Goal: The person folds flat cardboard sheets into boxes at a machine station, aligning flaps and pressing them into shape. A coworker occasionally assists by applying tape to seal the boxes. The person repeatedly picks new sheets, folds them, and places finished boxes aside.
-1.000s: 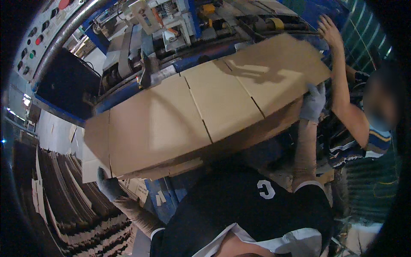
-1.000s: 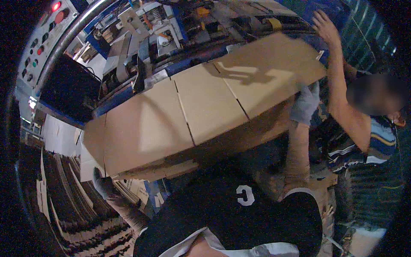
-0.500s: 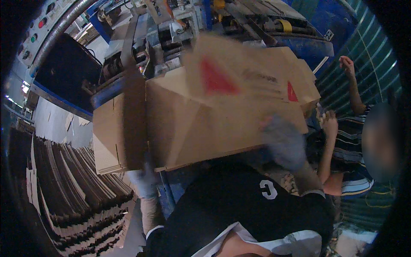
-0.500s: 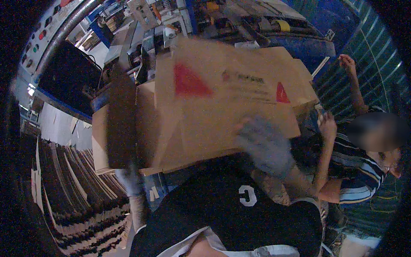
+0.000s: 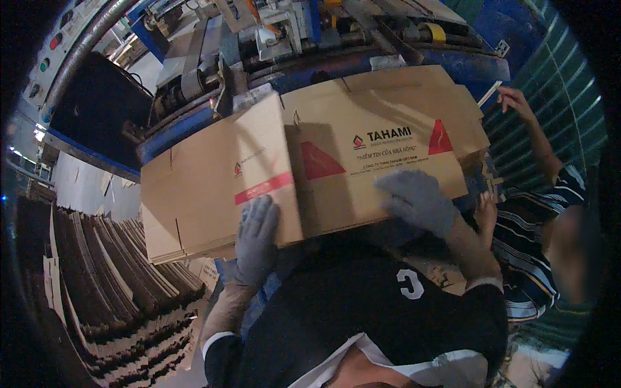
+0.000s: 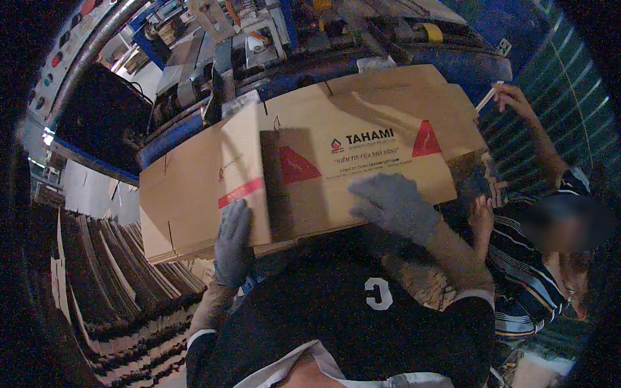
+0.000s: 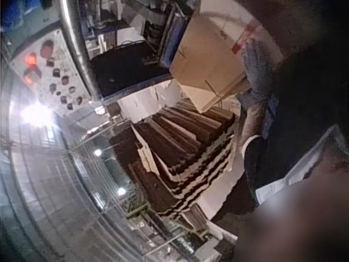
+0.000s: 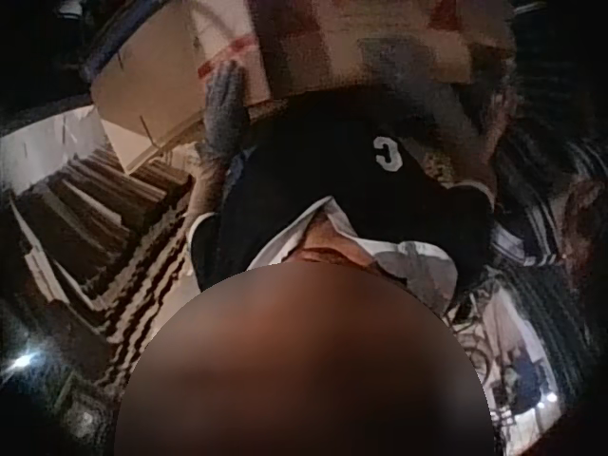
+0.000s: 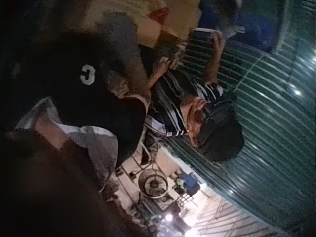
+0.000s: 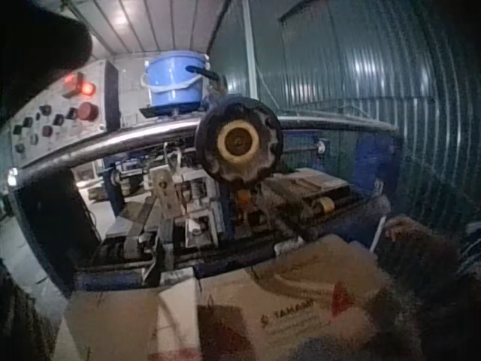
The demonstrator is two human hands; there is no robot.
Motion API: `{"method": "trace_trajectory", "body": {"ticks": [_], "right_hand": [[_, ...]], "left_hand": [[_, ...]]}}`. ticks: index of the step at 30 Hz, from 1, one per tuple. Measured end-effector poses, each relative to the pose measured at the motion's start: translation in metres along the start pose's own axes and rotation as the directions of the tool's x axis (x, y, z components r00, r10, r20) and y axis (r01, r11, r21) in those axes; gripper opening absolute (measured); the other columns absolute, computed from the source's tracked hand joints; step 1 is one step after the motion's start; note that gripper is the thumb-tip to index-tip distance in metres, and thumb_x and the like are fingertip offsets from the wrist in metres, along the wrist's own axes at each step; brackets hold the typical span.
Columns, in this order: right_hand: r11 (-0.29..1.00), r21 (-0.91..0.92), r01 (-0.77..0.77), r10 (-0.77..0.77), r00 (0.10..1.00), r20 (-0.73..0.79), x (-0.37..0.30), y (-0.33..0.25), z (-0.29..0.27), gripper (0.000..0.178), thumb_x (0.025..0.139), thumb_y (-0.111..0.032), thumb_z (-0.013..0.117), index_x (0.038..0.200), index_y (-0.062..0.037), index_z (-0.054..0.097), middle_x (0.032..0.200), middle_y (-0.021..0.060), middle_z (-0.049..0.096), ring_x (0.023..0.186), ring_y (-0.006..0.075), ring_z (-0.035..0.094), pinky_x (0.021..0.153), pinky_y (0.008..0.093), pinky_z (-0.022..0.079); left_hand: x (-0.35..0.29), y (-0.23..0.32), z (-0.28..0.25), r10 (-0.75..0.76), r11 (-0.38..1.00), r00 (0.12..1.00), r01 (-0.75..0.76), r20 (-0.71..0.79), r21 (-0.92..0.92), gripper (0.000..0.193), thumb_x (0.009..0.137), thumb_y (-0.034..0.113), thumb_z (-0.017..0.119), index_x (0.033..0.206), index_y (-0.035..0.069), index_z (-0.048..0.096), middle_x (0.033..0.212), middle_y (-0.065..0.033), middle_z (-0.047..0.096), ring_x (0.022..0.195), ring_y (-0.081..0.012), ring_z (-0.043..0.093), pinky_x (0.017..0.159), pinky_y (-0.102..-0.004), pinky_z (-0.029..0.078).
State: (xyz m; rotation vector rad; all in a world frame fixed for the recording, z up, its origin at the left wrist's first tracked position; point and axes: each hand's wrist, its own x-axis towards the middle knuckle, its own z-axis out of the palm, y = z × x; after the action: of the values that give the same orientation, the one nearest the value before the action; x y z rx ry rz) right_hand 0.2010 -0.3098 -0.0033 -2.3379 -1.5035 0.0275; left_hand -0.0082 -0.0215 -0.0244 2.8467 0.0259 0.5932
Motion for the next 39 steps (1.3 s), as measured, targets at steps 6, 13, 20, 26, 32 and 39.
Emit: {"method": "trace_trajectory", "body": {"ticks": [6,13,20,26,32,39], "right_hand": [[0.988,0.147,-0.043,0.061,0.991,-0.123,0.159,0.007,0.026,0.027,0.083,-0.039,0.063,0.091,-0.0138,0.070,0.091,0.0127,0.066,0.084,0.0332,0.062,0.073,0.0468,0.049],[0.987,0.116,-0.108,0.127,0.976,-0.174,0.227,-0.004,0.088,0.026,0.084,-0.036,0.062,0.085,-0.0116,0.071,0.079,0.0163,0.067,0.076,0.0334,0.066,0.067,0.0453,0.051],[0.315,0.919,-0.238,0.473,0.879,0.065,0.189,0.009,0.028,0.025,0.089,-0.028,0.059,0.079,-0.0055,0.064,0.066,0.0070,0.060,0.064,0.0103,0.058,0.059,0.0292,0.048],[0.946,0.321,-0.045,-0.130,0.854,0.503,0.029,-0.020,-0.065,0.016,0.080,-0.025,0.066,0.084,-0.0108,0.070,0.079,0.0079,0.069,0.074,0.0255,0.067,0.067,0.0364,0.051],[0.793,0.244,-0.558,0.413,0.788,0.457,-0.038,-0.049,-0.067,0.023,0.077,-0.030,0.065,0.087,-0.0099,0.070,0.086,0.0109,0.068,0.083,0.0302,0.066,0.077,0.0396,0.050],[0.871,0.193,-0.451,0.402,0.882,0.247,-0.091,-0.029,-0.042,0.026,0.072,-0.025,0.073,0.093,-0.0100,0.070,0.092,0.0091,0.067,0.084,0.0248,0.065,0.077,0.0374,0.049]], "left_hand": [[-0.008,0.005,0.001,-0.316,0.935,0.897,0.238,-0.308,-0.264,0.050,0.085,-0.001,0.055,0.134,-0.003,0.045,0.134,-0.0243,0.050,0.123,-0.0386,0.051,0.103,-0.0423,0.041],[-0.007,0.007,0.004,-0.268,0.951,0.897,0.188,-0.352,-0.244,0.046,0.087,0.001,0.049,0.133,-0.002,0.048,0.133,-0.0216,0.052,0.123,-0.0382,0.050,0.104,-0.0411,0.039],[0.001,0.004,0.007,-0.085,0.995,0.986,0.078,-0.142,-0.058,0.049,0.077,0.002,0.056,0.126,0.002,0.055,0.132,-0.0193,0.053,0.124,-0.0356,0.049,0.107,-0.0466,0.035],[0.010,0.005,0.007,0.022,0.976,0.963,-0.079,0.270,0.201,0.049,0.085,0.012,0.050,0.133,0.006,0.047,0.139,-0.0161,0.047,0.129,-0.0336,0.045,0.107,-0.0493,0.033],[0.013,0.004,0.003,0.043,0.970,0.955,-0.110,0.294,0.217,0.048,0.085,0.012,0.049,0.133,0.006,0.047,0.138,-0.0162,0.048,0.127,-0.0340,0.047,0.104,-0.0482,0.037],[0.017,0.005,0.000,0.044,0.974,0.950,-0.110,0.308,0.199,0.045,0.084,0.008,0.049,0.129,0.005,0.050,0.136,-0.0170,0.050,0.126,-0.0347,0.048,0.104,-0.0488,0.036]]}}
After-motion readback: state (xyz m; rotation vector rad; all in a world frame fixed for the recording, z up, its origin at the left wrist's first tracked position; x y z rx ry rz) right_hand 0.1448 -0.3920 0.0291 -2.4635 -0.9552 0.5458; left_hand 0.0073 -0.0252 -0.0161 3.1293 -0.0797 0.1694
